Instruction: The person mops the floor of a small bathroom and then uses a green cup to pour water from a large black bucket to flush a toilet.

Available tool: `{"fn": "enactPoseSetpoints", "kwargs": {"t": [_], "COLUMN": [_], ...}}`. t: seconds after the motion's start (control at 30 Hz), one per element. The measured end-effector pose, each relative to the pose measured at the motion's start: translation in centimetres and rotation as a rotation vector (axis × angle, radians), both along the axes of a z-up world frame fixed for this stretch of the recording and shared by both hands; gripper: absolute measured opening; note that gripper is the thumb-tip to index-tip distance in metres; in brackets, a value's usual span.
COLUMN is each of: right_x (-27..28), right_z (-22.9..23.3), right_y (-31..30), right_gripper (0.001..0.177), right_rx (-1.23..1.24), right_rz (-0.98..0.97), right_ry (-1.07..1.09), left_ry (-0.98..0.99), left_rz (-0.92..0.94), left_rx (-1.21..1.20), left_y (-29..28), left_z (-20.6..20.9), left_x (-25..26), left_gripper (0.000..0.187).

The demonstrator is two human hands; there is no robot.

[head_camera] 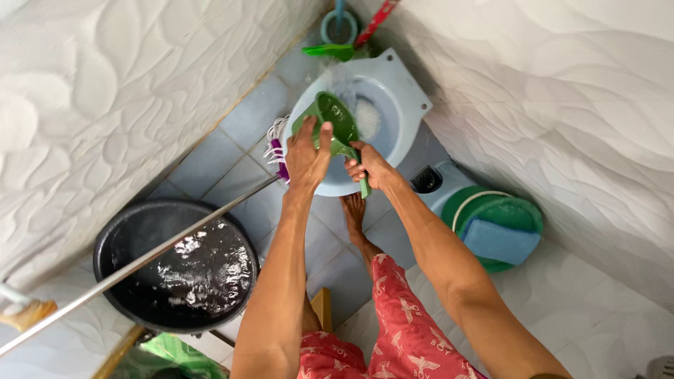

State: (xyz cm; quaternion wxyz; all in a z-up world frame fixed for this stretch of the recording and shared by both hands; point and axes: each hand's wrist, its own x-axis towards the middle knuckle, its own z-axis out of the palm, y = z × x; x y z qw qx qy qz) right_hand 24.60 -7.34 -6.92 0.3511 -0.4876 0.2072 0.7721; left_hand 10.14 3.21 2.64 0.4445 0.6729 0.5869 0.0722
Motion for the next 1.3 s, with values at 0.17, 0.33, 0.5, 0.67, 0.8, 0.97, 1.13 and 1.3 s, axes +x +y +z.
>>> {"fn": "enactPoseSetpoints", "kwargs": {"t": [0.17, 0.33, 0.5, 0.67, 0.8, 0.97, 1.13, 1.3], "right_x": [2.1, 1.7, -1.6, -6.7, -11.5, -18.8, -29.8, -41.2], "right_z": [0.0, -0.8, -1.1, -1.0, 0.2, 2.3, -0.5, -2.2], "right_y": [-3.1, -6.1, -9.9, -13.8, -13.7, -8.8, -6.1, -3.4], "right_gripper": [0.042, 0.04, 0.037, 0.039, 0.06, 0.05, 0.048, 0.059], "right_rx": [0.035, -0.028, -0.073, -0.033, 0.125, 0.014, 0.333, 1.052], "right_rz": [-0.241, -0.422, -0.509, -0.572, -0.406, 0.327, 1.215, 1.776], "right_ry": [0.001, 0.106, 0.146, 0.455, 0.659, 0.226, -0.213, -0.877], "left_ry": [0.091, 0.126, 0.101, 0.071, -0.187, -0.006, 0.33, 0.213], "left_rz": [-0.228, -0.416, -0.439, -0.38, 0.066, 0.409, 0.884, 1.174], "left_rx": [0.0, 0.029, 0.013, -0.02, -0.071, 0.212, -0.193, -0.022], "left_y": [-0.4, -2.8, -4.9, -6.0, -7.3, -11.0, -17.7, -25.5], "left_z": [2.0, 2.6, 4.0, 6.8, 7.4, 4.4, -0.3, -4.3], "left_x": [5.5, 7.0, 5.3, 0.7, -6.2, -20.1, -34.1, -40.8], "left_gripper": [0.056, 0.056, 0.053, 0.046, 0.04, 0.031, 0.028, 0.027]}}
